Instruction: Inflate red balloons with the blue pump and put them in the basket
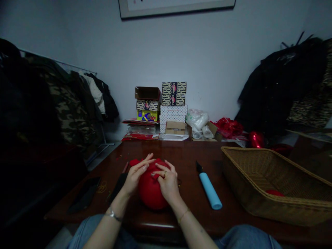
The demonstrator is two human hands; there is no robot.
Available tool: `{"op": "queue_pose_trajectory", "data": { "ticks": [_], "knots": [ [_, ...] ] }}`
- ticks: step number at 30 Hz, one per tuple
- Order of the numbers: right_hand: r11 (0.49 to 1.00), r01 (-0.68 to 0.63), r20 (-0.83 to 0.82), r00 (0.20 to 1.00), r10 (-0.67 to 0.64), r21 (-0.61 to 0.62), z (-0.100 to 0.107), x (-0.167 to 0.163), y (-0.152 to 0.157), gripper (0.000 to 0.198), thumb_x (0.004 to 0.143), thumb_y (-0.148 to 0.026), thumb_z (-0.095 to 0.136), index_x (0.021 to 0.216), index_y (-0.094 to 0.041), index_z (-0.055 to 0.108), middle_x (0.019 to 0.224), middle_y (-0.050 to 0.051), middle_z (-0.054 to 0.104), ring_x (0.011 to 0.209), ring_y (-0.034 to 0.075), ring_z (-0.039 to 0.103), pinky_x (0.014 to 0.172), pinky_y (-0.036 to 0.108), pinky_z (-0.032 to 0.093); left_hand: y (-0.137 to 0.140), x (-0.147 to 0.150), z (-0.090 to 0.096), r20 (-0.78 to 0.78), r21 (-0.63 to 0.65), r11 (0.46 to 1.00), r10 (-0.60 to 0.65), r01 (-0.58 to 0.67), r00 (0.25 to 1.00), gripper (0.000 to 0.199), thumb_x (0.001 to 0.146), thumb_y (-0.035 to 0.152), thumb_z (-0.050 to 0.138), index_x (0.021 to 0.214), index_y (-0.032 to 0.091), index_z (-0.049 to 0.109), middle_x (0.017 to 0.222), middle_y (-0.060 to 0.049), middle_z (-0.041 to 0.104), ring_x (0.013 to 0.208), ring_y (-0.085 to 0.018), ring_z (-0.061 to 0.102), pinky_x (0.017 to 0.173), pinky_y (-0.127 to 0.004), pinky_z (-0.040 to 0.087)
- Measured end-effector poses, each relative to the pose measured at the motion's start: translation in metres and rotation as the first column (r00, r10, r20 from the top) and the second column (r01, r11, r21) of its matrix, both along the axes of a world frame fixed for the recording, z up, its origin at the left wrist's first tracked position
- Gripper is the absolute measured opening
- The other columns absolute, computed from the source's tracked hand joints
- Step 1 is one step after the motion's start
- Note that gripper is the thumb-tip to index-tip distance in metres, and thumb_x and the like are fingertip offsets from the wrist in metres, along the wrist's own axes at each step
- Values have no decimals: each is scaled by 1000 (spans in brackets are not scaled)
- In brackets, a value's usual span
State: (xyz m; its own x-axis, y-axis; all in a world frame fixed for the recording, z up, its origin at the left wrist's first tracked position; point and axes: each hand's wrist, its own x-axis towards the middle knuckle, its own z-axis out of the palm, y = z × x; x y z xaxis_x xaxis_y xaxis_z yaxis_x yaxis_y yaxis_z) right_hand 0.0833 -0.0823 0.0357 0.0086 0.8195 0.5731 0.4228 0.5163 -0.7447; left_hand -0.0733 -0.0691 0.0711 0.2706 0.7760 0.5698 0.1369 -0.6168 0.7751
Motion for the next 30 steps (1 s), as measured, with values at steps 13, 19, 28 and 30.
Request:
{"op": "queue_pose_trajectory", "data": {
  "ticks": [13, 19, 28, 30],
  "knots": [
    [998, -1, 154, 988, -9, 62, 8, 3, -11, 29, 74, -14, 56, 78, -38, 72, 125, -7, 57, 131, 25, 28, 104, 54, 17, 0, -13, 10, -522, 245, 967, 70, 70, 850, 22, 85, 25, 54, 99, 34, 69, 133, -1, 51, 134, -23, 29, 107, -60, 11],
    [999, 15, 241, 970, -26, 45, 13, 5, -15, 28, 74, -13, 54, 70, -35, 71, 129, -10, 54, 134, 24, 22, 105, 53, 14, -7, -16, 22, -652, 464, 863, 180, 200, 737, 30, 86, 16, 51, 109, 30, 63, 127, -5, 57, 131, -21, 34, 108, -60, 13],
    [999, 42, 346, 938, -34, -16, 19, 5, -19, 25, 72, -12, 50, 65, -29, 68, 132, -8, 51, 135, 23, 20, 105, 52, 12, -16, -14, 24, -562, 743, 592, 298, 312, 772, 30, 86, 9, 47, 112, 18, 59, 106, -7, 69, 110, -18, 58, 110, -54, 20],
    [999, 46, 353, 935, -35, -23, 19, 5, -19, 25, 71, -11, 49, 61, -27, 66, 132, -8, 51, 135, 24, 20, 105, 52, 12, -16, -14, 22, -543, 767, 559, 304, 316, 783, 28, 86, 10, 48, 110, 18, 60, 104, -6, 70, 107, -18, 60, 110, -54, 22]
  ]
}}
